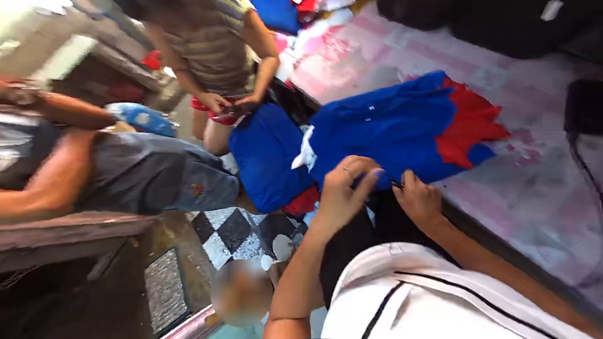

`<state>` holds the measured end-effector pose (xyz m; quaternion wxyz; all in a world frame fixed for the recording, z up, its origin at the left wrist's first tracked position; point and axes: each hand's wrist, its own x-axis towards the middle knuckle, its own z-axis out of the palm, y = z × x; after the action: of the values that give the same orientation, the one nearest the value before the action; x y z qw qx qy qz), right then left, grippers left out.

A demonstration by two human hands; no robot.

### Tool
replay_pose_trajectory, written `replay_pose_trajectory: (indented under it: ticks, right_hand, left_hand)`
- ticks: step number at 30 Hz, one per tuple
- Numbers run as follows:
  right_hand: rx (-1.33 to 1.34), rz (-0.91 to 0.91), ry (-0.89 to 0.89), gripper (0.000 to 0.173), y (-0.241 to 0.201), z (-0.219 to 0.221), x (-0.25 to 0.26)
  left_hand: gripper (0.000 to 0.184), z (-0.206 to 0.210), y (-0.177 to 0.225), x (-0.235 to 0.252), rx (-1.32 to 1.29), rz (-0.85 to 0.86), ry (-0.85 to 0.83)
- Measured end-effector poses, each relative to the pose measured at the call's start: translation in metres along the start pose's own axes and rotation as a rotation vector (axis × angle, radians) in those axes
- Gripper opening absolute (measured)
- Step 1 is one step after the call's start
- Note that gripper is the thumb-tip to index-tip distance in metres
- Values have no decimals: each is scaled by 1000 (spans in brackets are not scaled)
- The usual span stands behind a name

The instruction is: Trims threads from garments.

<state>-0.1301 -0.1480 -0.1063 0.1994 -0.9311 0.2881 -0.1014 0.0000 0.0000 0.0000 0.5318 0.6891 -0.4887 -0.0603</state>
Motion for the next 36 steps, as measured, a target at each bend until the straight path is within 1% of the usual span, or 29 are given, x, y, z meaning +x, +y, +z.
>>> replay_pose_trajectory:
  ticks: [3, 5, 7, 8, 9, 11, 12, 13, 15, 17, 19, 21, 23, 25, 26, 27, 30, 34, 36]
  right_hand:
    - [-48, 70, -31, 31, 7, 3, -2]
    - [10, 103, -24, 26, 11, 2, -3]
    - [197, 137, 44, 19, 20, 5, -3]
    - [349, 203, 46, 18, 23, 3, -2]
    - [542, 309, 27, 17, 25, 0, -2]
    - [1088, 543, -21, 3, 26, -6, -1]
    - [1328, 621, -49, 5, 26, -9, -1]
    - [1509, 676, -85, 9, 26, -13, -1]
    - [1786, 730, -172, 16, 29, -16, -3]
    - [1931, 751, -259, 23, 29, -16, -6]
    - [1965, 752, -294, 25, 27, -15, -9]
    - [1960, 714, -285, 23, 26, -15, -11]
    - [1928, 664, -267, 21, 24, -16, -12]
    - [1867, 640, -243, 18, 19, -17, -13]
    - [1832, 630, -230, 17, 17, -17, -14]
    - [1802, 622, -218, 17, 15, -16, -15]
    - [1750, 598, -176, 15, 10, -14, -18]
    - [1651, 545, -105, 13, 7, -10, -21]
    - [1582, 502, -88, 11, 7, -7, -20]
  left_hand:
    - [16, 27, -75, -39, 208, -210, -76]
    - [18, 36, -103, -60, 295, -285, -102]
    - [17, 42, -117, -72, 300, -270, -30]
    - [16, 44, -119, -75, 290, -258, 8]
    - [16, 45, -121, -77, 280, -250, 37]
    - [15, 48, -123, -81, 271, -238, 65]
    - [16, 49, -124, -81, 277, -231, 69]
    - [17, 50, -124, -82, 279, -222, 71]
    - [18, 52, -126, -84, 285, -194, 81]
    - [19, 53, -125, -86, 293, -193, 85]
    - [17, 55, -115, -84, 284, -196, 112]
    - [14, 62, -94, -75, 206, -187, 181]
    - [12, 73, -69, -64, 14, -233, 203]
    - [17, 86, -52, -54, -195, -339, 167]
    - [20, 92, -50, -50, -251, -382, 152]
    - [21, 98, -49, -47, -270, -404, 150]
    - [13, 108, -53, -43, -264, -394, 201]
    - [9, 112, -59, -50, -221, -303, 260]
    - [8, 111, -60, -54, -211, -316, 278]
